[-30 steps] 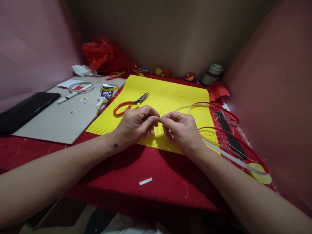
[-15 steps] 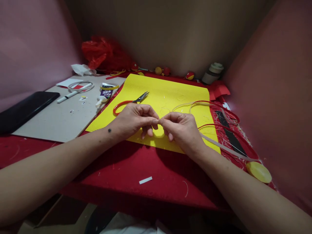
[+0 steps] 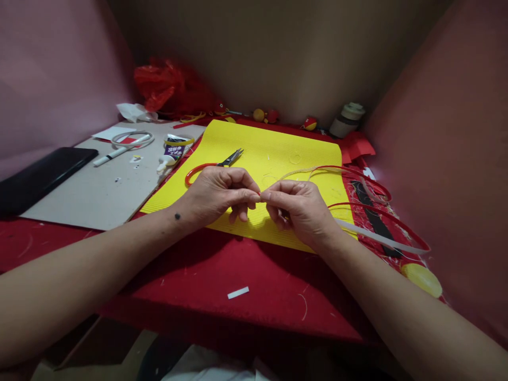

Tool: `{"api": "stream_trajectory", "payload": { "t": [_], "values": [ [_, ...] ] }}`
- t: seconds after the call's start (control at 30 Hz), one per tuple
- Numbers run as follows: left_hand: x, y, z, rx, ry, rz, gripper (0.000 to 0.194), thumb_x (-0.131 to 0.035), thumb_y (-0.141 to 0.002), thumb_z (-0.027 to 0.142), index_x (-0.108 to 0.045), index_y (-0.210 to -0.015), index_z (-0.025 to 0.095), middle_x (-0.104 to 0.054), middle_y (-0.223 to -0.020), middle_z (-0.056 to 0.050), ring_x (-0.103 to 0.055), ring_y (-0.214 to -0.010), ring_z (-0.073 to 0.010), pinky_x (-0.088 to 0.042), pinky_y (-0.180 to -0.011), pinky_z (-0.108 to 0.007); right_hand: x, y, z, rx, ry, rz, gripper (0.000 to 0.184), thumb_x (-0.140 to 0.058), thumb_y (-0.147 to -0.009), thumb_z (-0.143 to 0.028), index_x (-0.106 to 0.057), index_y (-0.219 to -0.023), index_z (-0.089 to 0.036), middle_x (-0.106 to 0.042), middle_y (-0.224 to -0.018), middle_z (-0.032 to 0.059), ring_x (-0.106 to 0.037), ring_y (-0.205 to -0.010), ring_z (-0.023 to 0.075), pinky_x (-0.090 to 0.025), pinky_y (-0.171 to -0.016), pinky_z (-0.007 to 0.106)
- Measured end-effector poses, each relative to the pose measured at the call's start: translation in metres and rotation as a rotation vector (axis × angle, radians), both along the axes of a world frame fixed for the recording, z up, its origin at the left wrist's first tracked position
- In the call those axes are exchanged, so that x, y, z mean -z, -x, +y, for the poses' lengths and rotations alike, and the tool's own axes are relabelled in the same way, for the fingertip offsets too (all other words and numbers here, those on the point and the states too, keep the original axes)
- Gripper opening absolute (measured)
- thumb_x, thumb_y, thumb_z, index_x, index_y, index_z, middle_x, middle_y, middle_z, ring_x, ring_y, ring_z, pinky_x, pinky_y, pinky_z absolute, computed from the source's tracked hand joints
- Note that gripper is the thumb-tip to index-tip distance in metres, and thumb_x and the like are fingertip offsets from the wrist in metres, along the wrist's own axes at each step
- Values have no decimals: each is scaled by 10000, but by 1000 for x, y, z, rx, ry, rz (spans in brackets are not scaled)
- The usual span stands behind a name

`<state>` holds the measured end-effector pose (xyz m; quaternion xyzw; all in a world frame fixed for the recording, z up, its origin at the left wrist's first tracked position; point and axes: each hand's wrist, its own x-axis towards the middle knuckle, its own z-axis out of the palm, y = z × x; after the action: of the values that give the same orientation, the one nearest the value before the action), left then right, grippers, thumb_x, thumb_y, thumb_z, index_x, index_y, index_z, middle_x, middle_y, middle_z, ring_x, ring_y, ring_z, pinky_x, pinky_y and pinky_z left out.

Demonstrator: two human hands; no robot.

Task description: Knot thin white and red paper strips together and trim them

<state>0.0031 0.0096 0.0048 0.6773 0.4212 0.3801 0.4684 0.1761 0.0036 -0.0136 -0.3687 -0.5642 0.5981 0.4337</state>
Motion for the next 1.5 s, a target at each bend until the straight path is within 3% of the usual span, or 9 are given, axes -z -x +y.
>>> {"api": "stream_trajectory", "payload": {
  "t": [0.37, 0.63, 0.93, 1.1, 1.3, 1.5],
  "values": [
    [5, -3, -4, -50, -131, 39, 35, -650, -743, 124, -650, -722, 151, -605, -483, 43, -575, -417, -68, -449, -396, -144, -2, 7, -2, 104, 27, -31, 156, -634, -710, -197, -554, -581, -158, -473, -398, -83, -366, -303, 23, -249, -312, 151],
    [-1, -2, -2, 3, 125, -81, 52, -621, -779, 154, -615, -730, 138, -667, -565, -3, -571, -402, -86, -481, -376, -180, -3, 6, -1, 143, -65, -58, 177, -626, -754, -232, -549, -613, -160, -479, -423, -83, -375, -323, 25, -269, -334, 164],
    [-5, -6, -6, -61, 184, -21, 82, -599, -778, 137, -597, -697, 125, -636, -498, -2, -543, -353, -93, -453, -333, -180, 2, 7, -2, 172, -234, -235, 191, -570, -803, -215, -570, -624, -148, -490, -485, -53, -410, -394, 41, -336, -401, 185],
    [-7, -9, -6, -86, 224, -26, 103, -584, -787, 145, -571, -686, 134, -634, -495, 7, -545, -338, -97, -453, -330, -184, 3, 8, -2, 199, -183, -223, 154, -604, -781, -244, -595, -667, -141, -545, -525, -36, -431, -373, 48, -335, -379, 194],
    [-2, -11, -5, -126, 153, 60, 86, -574, -797, 164, -556, -716, 139, -644, -498, 0, -568, -357, -107, -477, -381, -195, -1, 13, -6, 262, -131, -248, 140, -622, -762, -216, -628, -653, -128, -570, -526, -30, -430, -379, 47, -333, -393, 197],
    [13, -12, -6, -167, -115, 190, 69, -576, -795, 218, -571, -755, 163, -644, -493, 24, -583, -387, -97, -460, -390, -169, -1, 14, -10, 327, -151, -325, 156, -613, -734, -180, -625, -583, -139, -560, -499, -29, -433, -432, 58, -337, -444, 207]
  ]
}}
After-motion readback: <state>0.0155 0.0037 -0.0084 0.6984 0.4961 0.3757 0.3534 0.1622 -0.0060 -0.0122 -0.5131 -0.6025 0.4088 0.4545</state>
